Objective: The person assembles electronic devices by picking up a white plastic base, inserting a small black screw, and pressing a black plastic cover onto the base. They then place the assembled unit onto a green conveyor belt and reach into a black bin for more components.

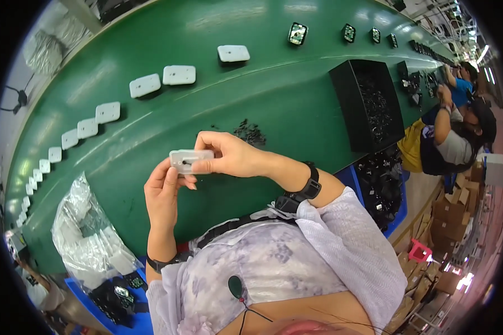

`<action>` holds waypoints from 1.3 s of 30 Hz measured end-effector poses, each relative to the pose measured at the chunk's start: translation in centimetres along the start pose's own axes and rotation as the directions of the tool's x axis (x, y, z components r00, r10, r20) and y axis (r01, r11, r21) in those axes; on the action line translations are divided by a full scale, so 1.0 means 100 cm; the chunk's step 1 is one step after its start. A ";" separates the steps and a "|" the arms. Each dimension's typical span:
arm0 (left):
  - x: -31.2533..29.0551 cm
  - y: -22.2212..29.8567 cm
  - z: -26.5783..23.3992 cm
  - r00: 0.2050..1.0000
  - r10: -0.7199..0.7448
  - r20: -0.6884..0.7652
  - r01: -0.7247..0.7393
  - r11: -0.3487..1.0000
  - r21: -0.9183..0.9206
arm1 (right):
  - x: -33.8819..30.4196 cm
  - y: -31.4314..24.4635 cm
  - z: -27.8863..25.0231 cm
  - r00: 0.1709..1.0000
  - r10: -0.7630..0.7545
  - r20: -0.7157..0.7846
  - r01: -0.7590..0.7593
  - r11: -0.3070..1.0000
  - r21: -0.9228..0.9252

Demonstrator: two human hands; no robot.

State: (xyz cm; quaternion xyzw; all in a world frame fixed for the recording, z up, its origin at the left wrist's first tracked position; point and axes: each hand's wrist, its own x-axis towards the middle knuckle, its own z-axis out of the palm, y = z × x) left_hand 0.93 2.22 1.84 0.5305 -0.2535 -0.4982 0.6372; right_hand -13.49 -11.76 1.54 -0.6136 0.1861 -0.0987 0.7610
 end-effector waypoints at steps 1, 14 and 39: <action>0.005 -0.002 -0.001 0.997 -0.014 -0.074 0.014 1.000 -0.007 | 0.001 -0.007 -0.010 1.000 -0.007 -0.007 0.006 1.000 -0.003; 0.047 -0.007 -0.057 0.923 0.379 -0.060 -0.091 0.368 0.925 | 0.043 -0.034 -0.278 0.471 -0.303 -0.828 -0.706 0.433 -0.560; -0.028 -0.030 -0.077 0.817 0.575 -0.042 -0.288 0.470 0.834 | 0.048 -0.005 0.030 0.825 -0.531 0.190 0.439 0.393 -0.808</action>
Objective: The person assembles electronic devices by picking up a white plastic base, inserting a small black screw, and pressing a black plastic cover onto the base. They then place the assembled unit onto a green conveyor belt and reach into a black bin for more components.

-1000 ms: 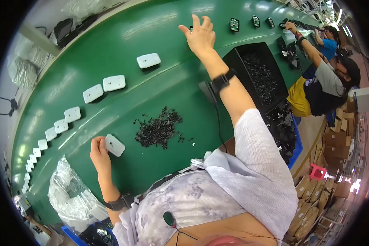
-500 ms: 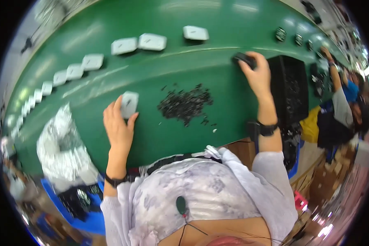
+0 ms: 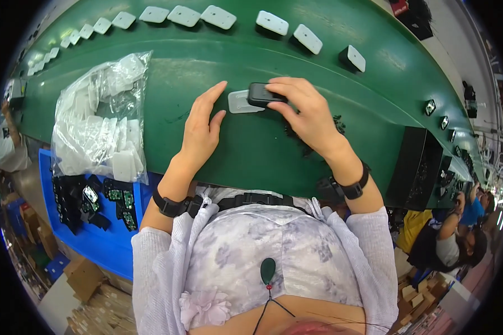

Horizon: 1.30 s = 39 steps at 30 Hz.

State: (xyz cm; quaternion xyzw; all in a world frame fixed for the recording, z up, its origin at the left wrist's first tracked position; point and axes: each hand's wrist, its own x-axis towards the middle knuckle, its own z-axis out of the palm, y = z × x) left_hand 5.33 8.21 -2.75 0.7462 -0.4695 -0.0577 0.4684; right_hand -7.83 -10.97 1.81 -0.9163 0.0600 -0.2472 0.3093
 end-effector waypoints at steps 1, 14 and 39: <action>-0.001 0.002 -0.002 1.000 -0.024 -0.017 0.023 0.999 -0.027 | 0.005 0.000 0.009 0.997 -0.061 0.054 0.060 0.998 0.020; -0.006 -0.006 0.000 0.991 0.084 0.109 -0.103 0.978 0.181 | 0.013 0.006 0.033 0.960 -0.166 0.225 0.176 0.984 -0.028; 0.006 0.004 -0.012 0.962 0.129 0.242 -0.228 0.867 0.443 | -0.004 -0.001 0.049 0.973 -0.207 0.098 0.222 0.957 -0.189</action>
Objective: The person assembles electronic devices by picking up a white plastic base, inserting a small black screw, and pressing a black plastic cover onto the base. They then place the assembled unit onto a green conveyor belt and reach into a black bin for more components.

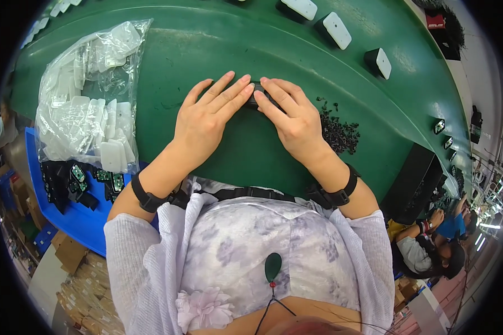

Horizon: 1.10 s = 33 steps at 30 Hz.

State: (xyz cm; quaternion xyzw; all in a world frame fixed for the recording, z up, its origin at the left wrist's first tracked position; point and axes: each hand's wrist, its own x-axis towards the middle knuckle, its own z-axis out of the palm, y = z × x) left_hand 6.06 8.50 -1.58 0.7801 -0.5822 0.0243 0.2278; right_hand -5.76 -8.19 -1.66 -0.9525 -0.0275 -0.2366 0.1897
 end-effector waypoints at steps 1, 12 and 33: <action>0.001 0.002 0.000 1.000 0.008 -0.001 -0.008 1.000 0.018 | 0.000 0.001 0.000 1.000 -0.011 -0.007 0.011 1.000 -0.007; 0.027 0.025 0.005 0.830 -0.462 0.312 0.458 0.247 -0.854 | 0.030 0.007 -0.035 0.821 0.490 0.293 -0.417 0.164 0.894; 0.029 0.044 0.025 0.921 -0.363 0.143 0.300 0.425 -0.854 | -0.045 0.120 -0.149 0.745 0.657 -0.120 -0.454 0.630 0.629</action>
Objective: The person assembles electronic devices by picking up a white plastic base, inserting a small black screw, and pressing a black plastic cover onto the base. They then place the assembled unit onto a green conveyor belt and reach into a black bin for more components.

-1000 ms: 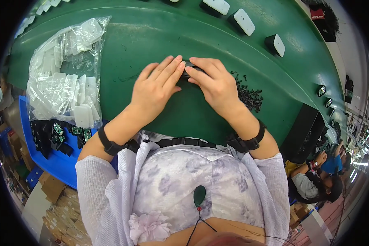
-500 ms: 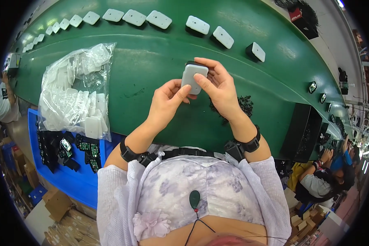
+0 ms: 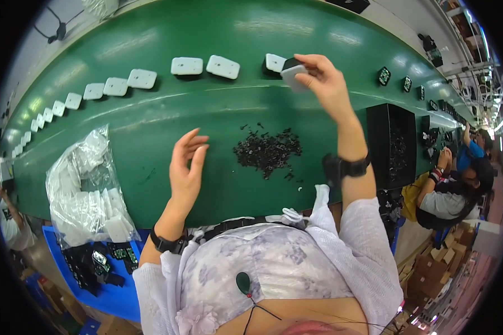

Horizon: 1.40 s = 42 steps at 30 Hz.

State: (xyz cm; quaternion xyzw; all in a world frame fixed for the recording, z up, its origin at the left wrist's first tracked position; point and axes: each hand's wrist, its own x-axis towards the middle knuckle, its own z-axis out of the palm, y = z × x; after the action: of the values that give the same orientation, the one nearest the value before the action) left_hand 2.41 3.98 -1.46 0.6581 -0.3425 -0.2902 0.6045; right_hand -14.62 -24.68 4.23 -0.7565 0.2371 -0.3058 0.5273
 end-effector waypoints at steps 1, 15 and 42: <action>-0.006 -0.005 -0.005 0.999 0.021 -0.032 -0.018 0.996 0.090 | 0.010 0.008 -0.015 1.000 -0.003 -0.011 0.003 1.000 0.000; -0.081 -0.014 -0.018 0.941 0.337 0.025 -0.220 0.555 0.802 | 0.097 0.079 -0.079 0.837 0.349 0.420 -0.186 0.905 -0.383; 0.016 -0.022 0.082 0.967 0.253 -0.020 -0.248 0.959 0.139 | -0.131 -0.039 -0.087 0.766 -0.491 -0.415 0.062 0.699 -0.713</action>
State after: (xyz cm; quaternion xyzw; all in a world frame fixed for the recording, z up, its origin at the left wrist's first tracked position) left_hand -2.93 -2.15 -4.46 0.6544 -0.4307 -0.1751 0.5964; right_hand -29.80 -20.13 7.35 -0.7900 0.3544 -0.4953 0.0706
